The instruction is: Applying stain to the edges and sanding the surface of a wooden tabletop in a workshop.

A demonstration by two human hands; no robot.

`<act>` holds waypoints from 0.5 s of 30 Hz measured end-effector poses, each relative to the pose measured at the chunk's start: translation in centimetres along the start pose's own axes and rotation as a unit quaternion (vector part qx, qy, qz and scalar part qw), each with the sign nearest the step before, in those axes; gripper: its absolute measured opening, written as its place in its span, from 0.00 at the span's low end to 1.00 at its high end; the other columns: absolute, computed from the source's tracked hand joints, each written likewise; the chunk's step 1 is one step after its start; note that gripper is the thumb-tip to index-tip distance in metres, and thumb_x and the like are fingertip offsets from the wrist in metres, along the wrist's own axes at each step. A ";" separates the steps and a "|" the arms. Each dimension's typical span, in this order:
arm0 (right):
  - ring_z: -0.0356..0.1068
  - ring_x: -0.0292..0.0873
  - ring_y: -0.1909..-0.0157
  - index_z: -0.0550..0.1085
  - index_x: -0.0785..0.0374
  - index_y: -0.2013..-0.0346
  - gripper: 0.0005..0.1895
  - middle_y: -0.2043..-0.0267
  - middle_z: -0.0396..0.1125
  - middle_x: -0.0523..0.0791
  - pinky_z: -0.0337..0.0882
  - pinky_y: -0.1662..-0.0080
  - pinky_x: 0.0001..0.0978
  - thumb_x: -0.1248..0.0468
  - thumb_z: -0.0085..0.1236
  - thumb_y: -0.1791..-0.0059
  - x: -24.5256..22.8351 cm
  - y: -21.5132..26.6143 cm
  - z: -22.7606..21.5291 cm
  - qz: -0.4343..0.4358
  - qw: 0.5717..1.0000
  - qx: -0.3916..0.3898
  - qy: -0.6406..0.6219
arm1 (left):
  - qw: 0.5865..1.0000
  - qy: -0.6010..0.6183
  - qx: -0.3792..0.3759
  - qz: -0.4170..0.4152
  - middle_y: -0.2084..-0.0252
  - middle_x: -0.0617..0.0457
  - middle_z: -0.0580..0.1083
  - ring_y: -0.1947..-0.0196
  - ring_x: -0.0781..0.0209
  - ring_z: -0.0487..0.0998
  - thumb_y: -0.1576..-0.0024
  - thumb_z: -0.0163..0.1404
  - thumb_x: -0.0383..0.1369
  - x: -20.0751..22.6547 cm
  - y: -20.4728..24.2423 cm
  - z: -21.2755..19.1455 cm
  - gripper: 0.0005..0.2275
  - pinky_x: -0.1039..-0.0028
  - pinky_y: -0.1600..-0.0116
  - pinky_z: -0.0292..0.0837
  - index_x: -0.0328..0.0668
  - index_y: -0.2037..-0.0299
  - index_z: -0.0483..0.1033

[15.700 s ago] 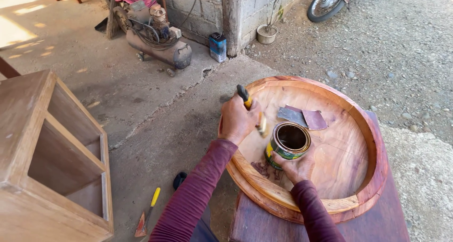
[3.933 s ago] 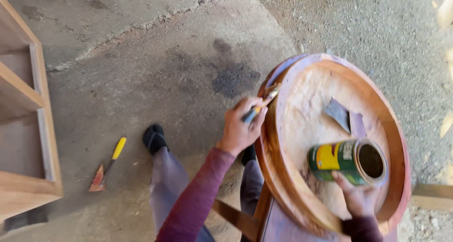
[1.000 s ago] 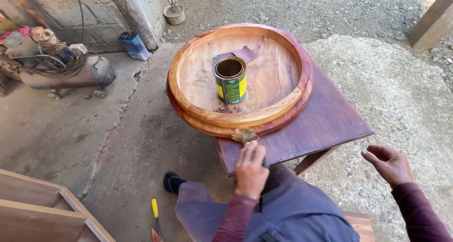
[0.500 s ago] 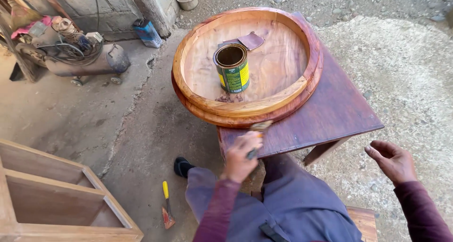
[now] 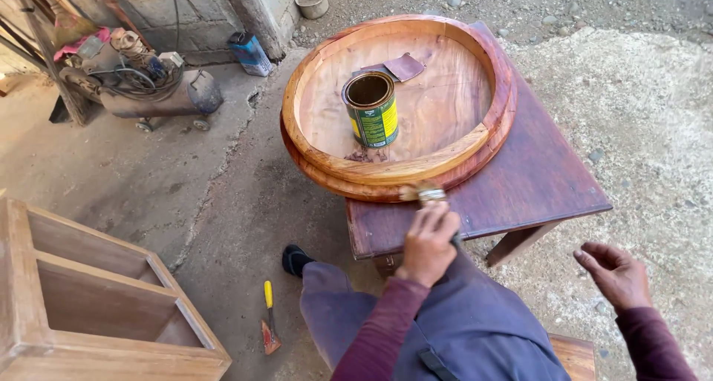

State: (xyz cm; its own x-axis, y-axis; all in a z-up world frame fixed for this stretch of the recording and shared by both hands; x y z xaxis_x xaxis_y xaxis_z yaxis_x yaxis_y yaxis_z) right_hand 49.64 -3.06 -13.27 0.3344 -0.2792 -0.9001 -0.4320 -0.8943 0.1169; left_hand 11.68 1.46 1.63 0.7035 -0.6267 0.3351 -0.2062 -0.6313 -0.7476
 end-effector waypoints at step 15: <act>0.77 0.48 0.47 0.79 0.66 0.44 0.28 0.48 0.77 0.53 0.73 0.45 0.40 0.51 0.67 0.53 5.3 2.8 -0.6 0.048 0.997 -0.005 0.062 | 0.998 -0.003 0.037 -0.057 0.47 0.48 0.78 0.44 0.49 0.79 0.54 0.59 0.18 -9.5 3.5 -9.2 0.16 0.62 0.38 0.76 0.44 0.56 0.80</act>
State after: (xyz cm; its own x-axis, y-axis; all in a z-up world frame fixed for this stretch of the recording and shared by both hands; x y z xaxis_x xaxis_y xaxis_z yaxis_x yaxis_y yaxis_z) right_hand 50.74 -7.25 -17.51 0.3936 -0.4048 -0.8254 -0.4593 -0.8643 0.2049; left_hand -1.94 0.99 1.09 0.7232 -0.5500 0.4177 -0.0736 -0.6627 -0.7452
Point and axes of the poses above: each hand's wrist, its own y-axis away from the middle knuckle, its own z-axis out of the palm, x = y × z, the point moved 2 cm from there along -y, towards the middle knuckle
